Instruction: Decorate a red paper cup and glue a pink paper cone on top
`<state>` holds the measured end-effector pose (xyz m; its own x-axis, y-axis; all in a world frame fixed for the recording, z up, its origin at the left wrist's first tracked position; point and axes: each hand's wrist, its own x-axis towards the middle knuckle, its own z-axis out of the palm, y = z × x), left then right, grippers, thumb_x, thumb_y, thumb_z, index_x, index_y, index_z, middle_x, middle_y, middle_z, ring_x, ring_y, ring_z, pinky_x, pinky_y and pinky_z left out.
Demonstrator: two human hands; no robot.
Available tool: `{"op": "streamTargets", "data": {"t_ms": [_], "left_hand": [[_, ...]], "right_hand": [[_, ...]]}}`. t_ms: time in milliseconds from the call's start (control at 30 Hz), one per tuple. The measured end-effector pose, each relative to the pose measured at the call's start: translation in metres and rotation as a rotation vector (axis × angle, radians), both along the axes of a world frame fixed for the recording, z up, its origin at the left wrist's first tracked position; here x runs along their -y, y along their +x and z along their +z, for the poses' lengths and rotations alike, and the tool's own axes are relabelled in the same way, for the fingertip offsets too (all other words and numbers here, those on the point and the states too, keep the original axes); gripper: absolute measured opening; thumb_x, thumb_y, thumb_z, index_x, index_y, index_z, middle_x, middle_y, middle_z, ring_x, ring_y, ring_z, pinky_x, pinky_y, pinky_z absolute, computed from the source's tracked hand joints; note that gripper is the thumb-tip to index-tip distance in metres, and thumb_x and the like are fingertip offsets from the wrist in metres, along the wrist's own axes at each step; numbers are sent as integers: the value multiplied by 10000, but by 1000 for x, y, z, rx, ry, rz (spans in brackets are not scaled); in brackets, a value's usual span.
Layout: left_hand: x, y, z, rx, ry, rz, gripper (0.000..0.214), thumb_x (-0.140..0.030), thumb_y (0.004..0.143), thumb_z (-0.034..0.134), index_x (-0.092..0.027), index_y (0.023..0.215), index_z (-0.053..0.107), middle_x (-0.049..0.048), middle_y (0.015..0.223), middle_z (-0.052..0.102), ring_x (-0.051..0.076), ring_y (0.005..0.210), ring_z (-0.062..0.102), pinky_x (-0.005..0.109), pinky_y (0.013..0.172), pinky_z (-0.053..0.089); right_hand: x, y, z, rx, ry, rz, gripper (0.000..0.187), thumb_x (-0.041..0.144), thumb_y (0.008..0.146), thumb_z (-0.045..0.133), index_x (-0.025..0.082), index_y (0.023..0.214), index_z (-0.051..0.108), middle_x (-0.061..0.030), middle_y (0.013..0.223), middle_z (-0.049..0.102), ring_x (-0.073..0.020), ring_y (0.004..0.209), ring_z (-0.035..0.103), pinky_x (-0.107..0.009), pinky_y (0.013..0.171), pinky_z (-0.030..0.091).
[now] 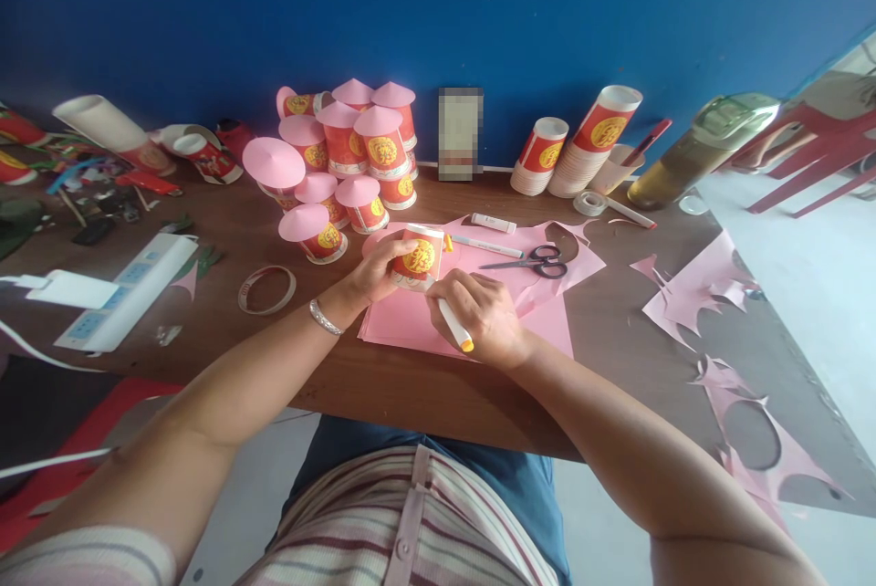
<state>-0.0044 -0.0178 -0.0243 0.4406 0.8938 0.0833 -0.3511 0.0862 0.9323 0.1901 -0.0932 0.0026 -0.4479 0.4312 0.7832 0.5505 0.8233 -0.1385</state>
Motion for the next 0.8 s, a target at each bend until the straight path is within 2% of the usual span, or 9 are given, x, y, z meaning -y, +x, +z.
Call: {"op": "streamTargets", "data": {"t_ms": [167,333,500,633,800], "left_hand": [[-2,-2,-6,-6,20,73,228,-384,821,758,-175,911,755,77,951,726,222,943,652,323,796,519],[-2,-2,-5,-7,16,49,256,-414,840,726,-172,918,750,70,915,722,221,904,649,321,746,518],[0,-2,-2,-32,58,137,198,-337,722,827,-182,800,733,56,927,723,211,919,636,314,770,530],[2,-1,2,-27,22,90,245,-414,806,754,-177,868,754,72,937,717,231,911,653,339,753,547],[3,0,6,-22,-13,65,224,-396,819,750,-184,892,752,51,893,705,220,883,653,326,747,540]], "right_hand": [[1,0,1,10,-13,3,171,41,895,580,207,909,543,12,735,619,-123,584,551,-255,551,430],[2,0,-1,10,-23,12,167,43,894,578,205,918,542,11,741,616,-121,588,542,-255,555,418],[3,0,-1,24,-26,1,171,48,895,560,216,922,540,15,743,622,-117,589,540,-254,552,409],[3,-1,0,24,-28,6,176,46,892,561,218,915,535,19,734,620,-116,582,544,-253,546,409],[4,-2,-2,10,-29,10,180,43,887,570,218,921,543,23,728,618,-117,582,556,-252,545,412]]}}
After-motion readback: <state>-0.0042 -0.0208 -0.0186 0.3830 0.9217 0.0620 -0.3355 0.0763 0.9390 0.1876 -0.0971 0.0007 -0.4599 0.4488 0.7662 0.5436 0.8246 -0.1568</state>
